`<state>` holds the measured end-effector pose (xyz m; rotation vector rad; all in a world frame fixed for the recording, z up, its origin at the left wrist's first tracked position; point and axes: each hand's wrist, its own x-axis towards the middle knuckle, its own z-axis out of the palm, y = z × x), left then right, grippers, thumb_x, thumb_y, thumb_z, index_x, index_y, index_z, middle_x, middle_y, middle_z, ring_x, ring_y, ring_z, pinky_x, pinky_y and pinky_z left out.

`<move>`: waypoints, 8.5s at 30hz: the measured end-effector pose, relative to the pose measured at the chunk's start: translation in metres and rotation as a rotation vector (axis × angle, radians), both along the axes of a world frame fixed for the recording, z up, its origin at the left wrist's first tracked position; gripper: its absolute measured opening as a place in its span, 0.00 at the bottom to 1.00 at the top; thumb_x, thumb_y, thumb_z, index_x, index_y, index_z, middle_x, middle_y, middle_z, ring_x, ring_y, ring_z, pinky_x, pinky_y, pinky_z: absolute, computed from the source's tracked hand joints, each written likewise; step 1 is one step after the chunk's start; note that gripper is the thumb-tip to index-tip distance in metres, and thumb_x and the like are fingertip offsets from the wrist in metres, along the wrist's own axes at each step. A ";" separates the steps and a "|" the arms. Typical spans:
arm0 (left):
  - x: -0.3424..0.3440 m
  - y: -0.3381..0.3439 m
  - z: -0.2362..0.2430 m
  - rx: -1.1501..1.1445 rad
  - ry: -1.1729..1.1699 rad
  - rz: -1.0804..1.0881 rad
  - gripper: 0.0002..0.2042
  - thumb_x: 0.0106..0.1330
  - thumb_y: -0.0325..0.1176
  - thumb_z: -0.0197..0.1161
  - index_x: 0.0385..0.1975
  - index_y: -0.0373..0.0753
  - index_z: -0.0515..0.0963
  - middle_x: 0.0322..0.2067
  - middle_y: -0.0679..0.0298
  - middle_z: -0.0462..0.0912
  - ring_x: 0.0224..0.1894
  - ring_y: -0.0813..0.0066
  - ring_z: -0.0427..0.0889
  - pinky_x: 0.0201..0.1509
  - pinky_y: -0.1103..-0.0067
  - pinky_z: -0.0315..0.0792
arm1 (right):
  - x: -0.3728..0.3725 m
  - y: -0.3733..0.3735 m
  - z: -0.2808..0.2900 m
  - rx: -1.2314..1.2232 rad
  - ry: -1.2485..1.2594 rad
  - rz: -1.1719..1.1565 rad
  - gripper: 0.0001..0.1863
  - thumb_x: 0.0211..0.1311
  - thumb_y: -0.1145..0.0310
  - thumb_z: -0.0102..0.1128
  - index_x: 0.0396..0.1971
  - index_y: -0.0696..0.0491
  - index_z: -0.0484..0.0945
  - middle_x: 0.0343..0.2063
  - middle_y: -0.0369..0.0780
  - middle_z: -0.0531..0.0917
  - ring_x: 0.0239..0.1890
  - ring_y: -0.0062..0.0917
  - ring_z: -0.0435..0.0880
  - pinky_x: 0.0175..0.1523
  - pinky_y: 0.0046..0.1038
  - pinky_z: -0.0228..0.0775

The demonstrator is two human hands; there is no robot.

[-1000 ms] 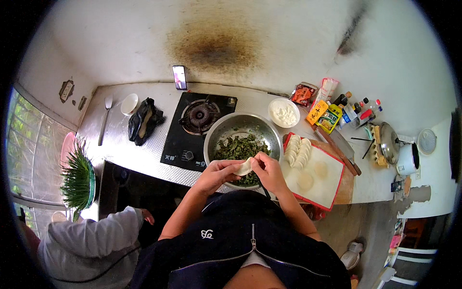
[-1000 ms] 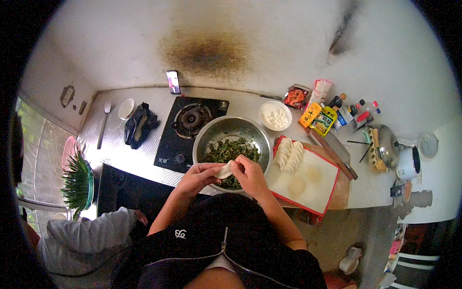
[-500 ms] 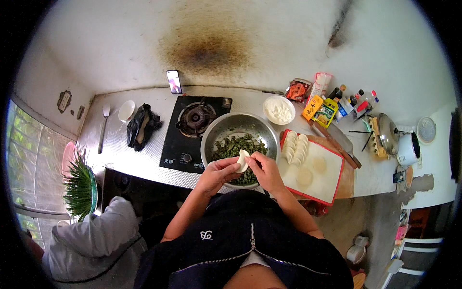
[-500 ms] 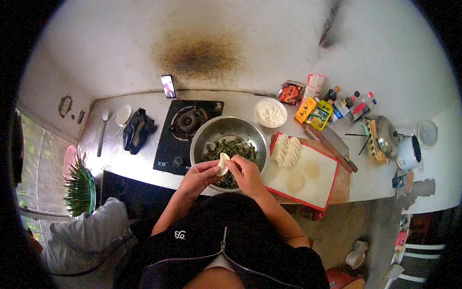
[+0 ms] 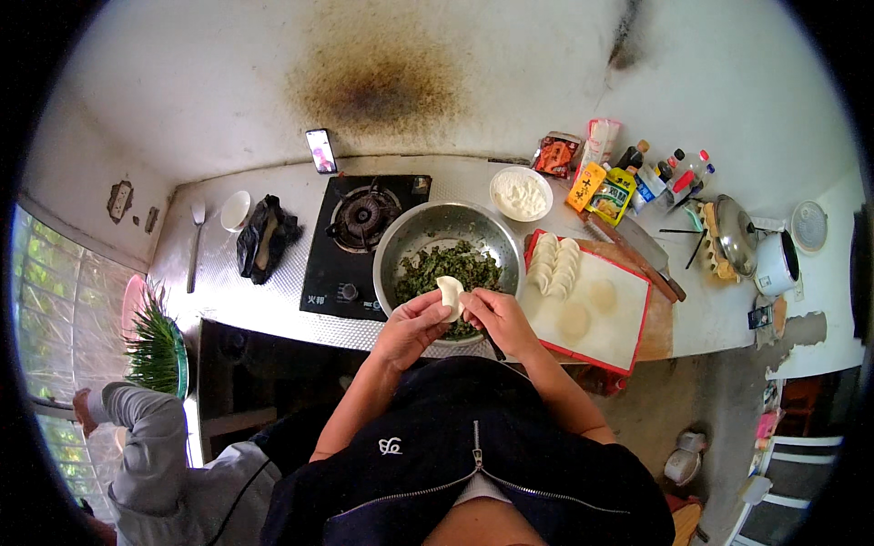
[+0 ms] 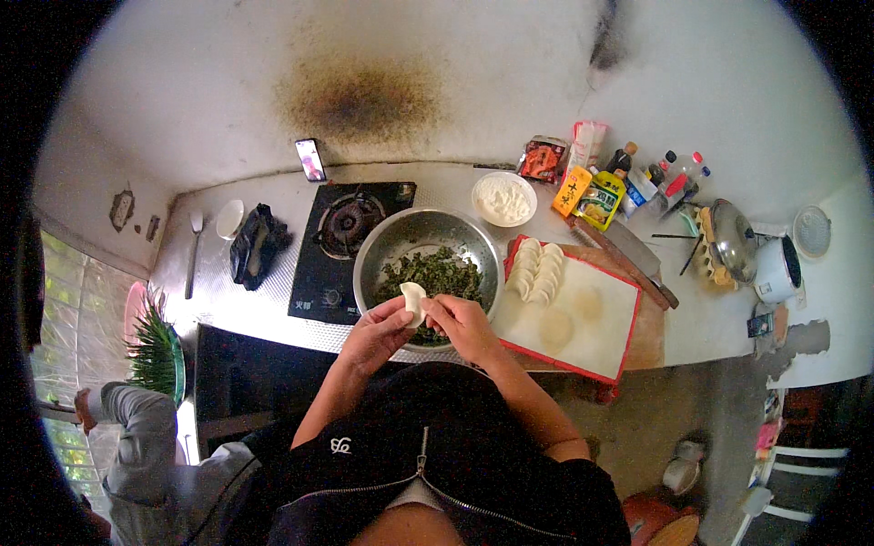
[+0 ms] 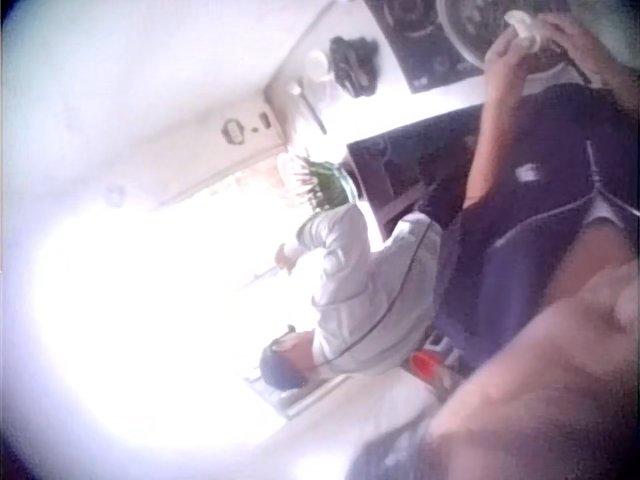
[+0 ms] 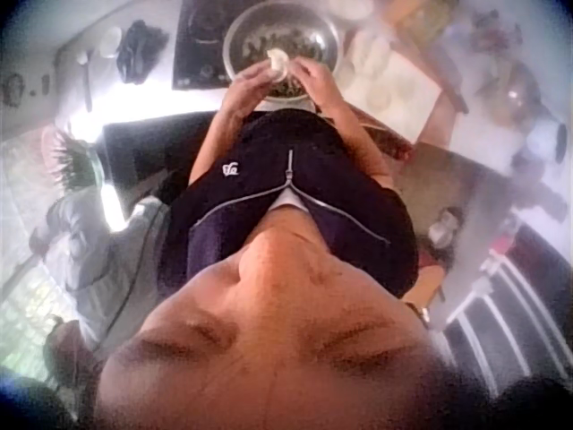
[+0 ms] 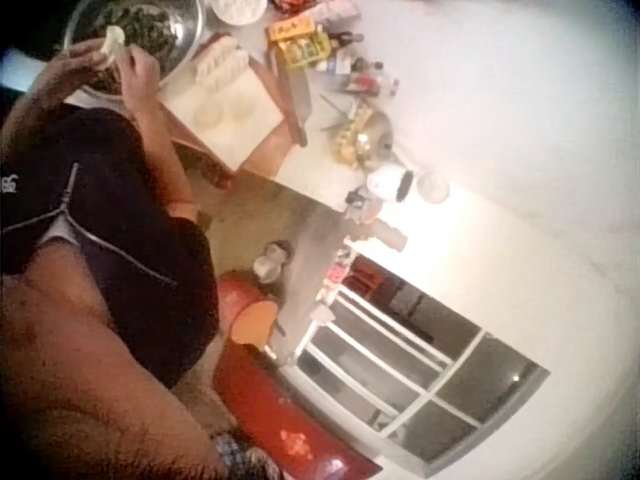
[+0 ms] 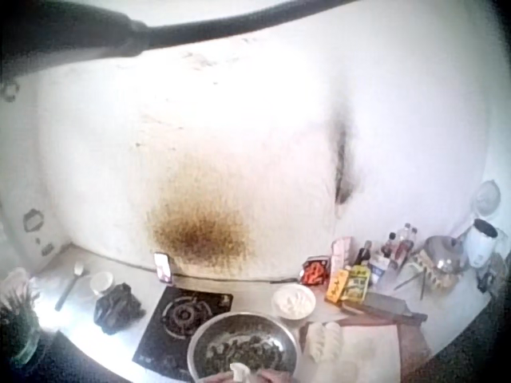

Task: The person makes dumplings by placing green filling into circular dough wrappers with chopsticks and pinching the edges closed by hand.

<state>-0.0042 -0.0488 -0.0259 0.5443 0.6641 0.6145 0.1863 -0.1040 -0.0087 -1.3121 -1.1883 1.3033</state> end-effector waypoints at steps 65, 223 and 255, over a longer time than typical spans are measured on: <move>-0.002 0.044 -0.015 0.037 0.325 0.234 0.13 0.64 0.26 0.63 0.48 0.32 0.74 0.42 0.60 0.82 0.43 0.75 0.81 0.49 0.80 0.76 | 0.220 0.229 -0.190 0.040 -1.032 -0.495 0.08 0.44 0.67 0.69 0.28 0.51 0.86 0.29 0.45 0.85 0.36 0.42 0.83 0.47 0.39 0.74; -0.059 0.494 -0.203 0.450 0.878 0.575 0.19 0.58 0.38 0.65 0.39 0.27 0.70 0.66 0.29 0.38 0.32 0.55 0.84 0.42 0.69 0.77 | 0.000 -0.048 -0.074 -0.243 -0.938 -0.543 0.12 0.64 0.67 0.55 0.41 0.58 0.78 0.53 0.52 0.73 0.56 0.47 0.71 0.59 0.43 0.63; -0.061 0.528 -0.275 0.515 0.896 0.712 0.16 0.57 0.34 0.63 0.36 0.29 0.69 0.55 0.35 0.57 0.53 0.51 0.67 0.53 0.73 0.65 | -0.036 0.030 -0.036 -0.434 -0.984 -0.449 0.10 0.62 0.74 0.56 0.42 0.60 0.79 0.55 0.49 0.71 0.51 0.44 0.76 0.51 0.40 0.73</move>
